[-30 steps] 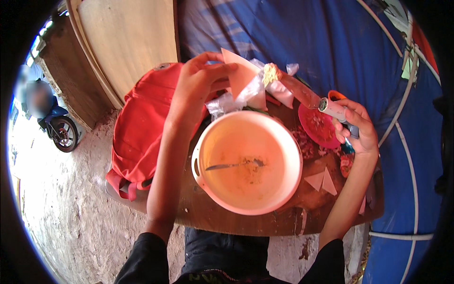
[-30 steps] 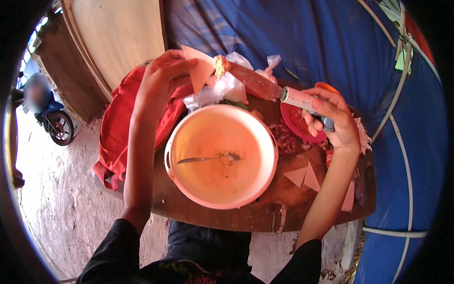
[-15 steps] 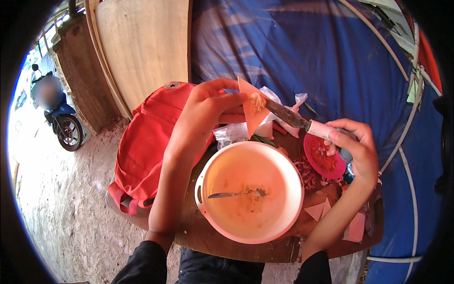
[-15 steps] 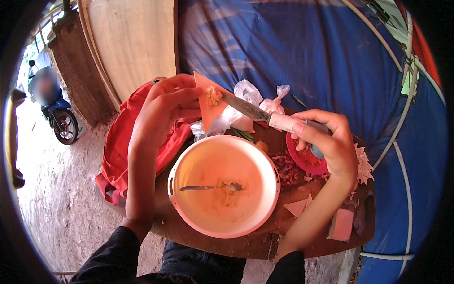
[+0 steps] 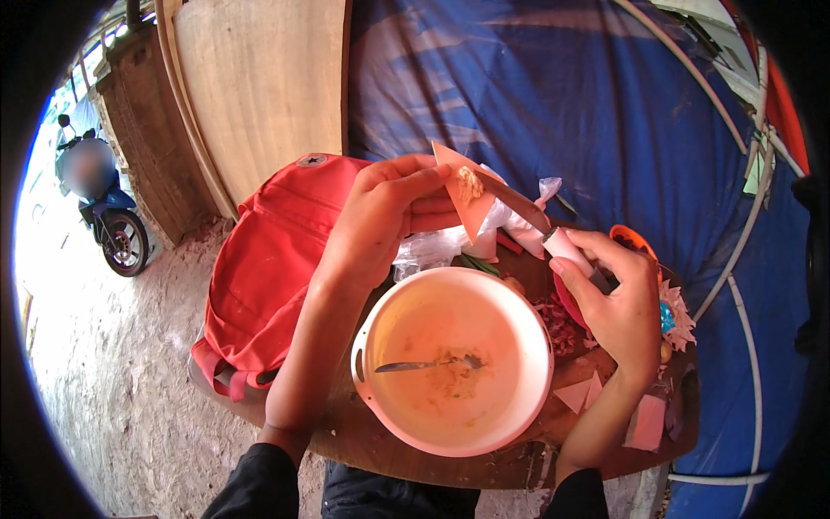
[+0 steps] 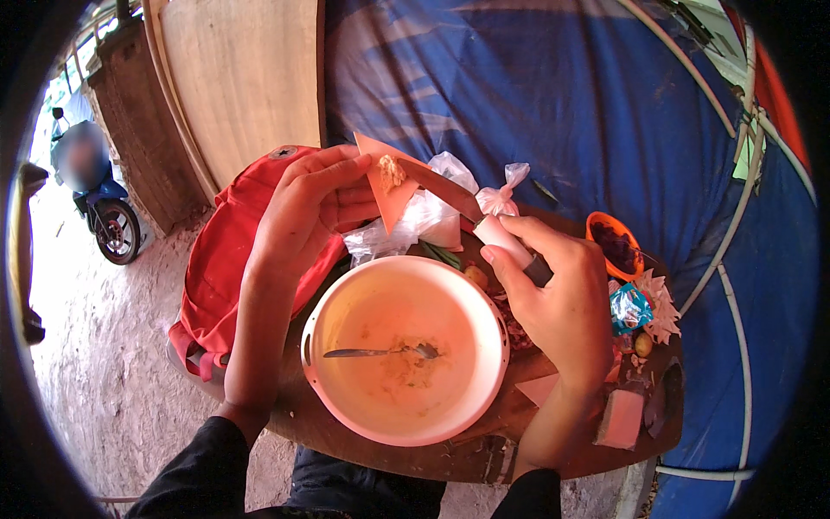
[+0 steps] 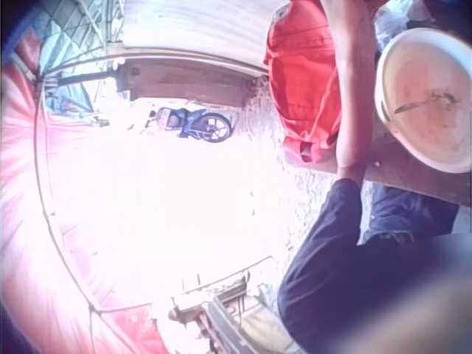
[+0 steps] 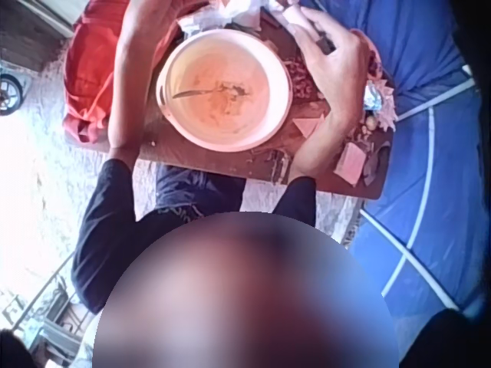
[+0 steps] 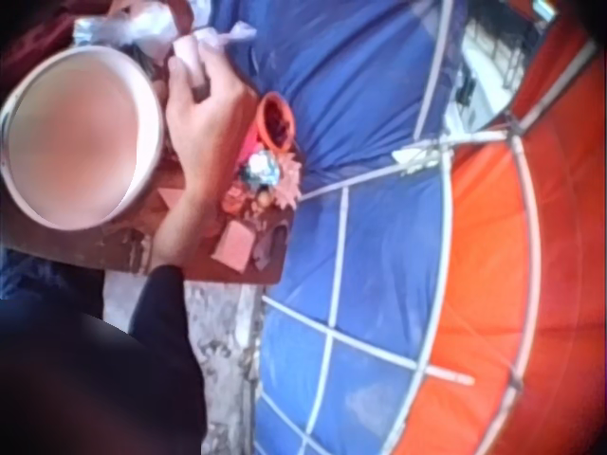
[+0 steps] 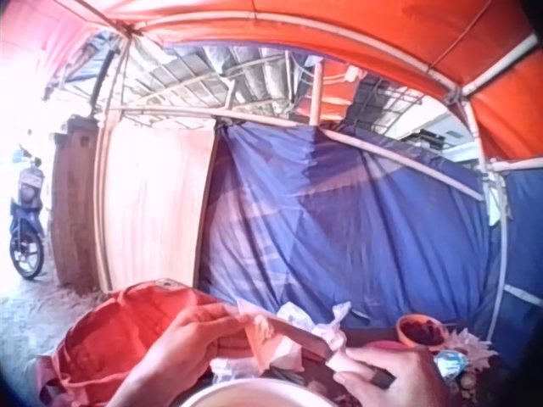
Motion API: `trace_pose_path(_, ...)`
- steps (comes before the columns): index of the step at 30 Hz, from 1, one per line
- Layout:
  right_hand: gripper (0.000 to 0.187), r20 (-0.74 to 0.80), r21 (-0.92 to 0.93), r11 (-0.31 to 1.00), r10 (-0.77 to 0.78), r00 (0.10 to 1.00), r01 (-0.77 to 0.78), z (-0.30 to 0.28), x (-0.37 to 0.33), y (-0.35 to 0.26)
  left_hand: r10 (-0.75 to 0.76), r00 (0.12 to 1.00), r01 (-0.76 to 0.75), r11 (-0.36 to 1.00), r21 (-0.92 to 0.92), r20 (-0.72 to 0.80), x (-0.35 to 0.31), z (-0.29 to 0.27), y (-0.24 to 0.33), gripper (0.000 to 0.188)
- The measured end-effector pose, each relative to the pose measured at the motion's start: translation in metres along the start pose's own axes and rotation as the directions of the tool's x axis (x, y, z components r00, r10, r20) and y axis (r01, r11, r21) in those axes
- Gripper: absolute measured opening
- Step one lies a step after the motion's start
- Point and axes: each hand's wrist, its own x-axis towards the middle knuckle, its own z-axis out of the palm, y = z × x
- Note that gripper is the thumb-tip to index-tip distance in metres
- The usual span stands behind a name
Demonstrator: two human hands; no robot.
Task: The person assembles small triangular food packets by scooping a mixture from a bowl with a knife, placing it onto folded paper, and folding the paper into a sealed packet. The person repeats this process multiple times, placing finished packets on the table.
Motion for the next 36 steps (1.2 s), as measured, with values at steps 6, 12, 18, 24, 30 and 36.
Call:
trace_pose_path(6, 0.026, -0.032, -0.121, 0.993, -0.002, 0.999, -0.002, 0.006, 0.005, -0.002, 0.04, 0.998, -0.039, 0.999, 0.037, -0.045, 0.003, -0.003, -0.002, 0.015)
trace_pose_path(12, 0.024, -0.067, -0.153, 0.987, 0.034, 0.997, -0.044, -0.006, 0.0, -0.002, 0.05, 0.996, -0.044, 0.996, 0.081, -0.07, 0.006, -0.005, -0.004, 0.015)
trace_pose_path(18, 0.023, -0.161, 0.027, 0.988, 0.155, 0.975, -0.153, -0.014, 0.0, -0.002, 0.135, 0.983, -0.121, 0.986, 0.115, -0.127, 0.009, -0.014, 0.002, 0.014)
trace_pose_path(24, 0.033, -0.01, 0.144, 0.989, -0.022, 1.0, 0.023, 0.0, 0.001, -0.01, 0.167, 0.975, -0.147, 0.98, 0.137, -0.147, 0.005, -0.006, -0.007, 0.014)
trace_pose_path(30, 0.034, 0.008, 0.161, 0.985, -0.064, 0.998, 0.062, 0.009, 0.005, -0.008, 0.227, 0.967, -0.204, 0.961, 0.189, -0.111, 0.006, 0.001, -0.014, 0.016)
trace_pose_path(36, 0.032, 0.055, 0.101, 0.995, -0.032, 0.998, 0.026, 0.008, 0.001, -0.011, 0.206, 0.965, -0.171, 0.963, 0.208, -0.161, 0.004, 0.009, -0.022, 0.016)
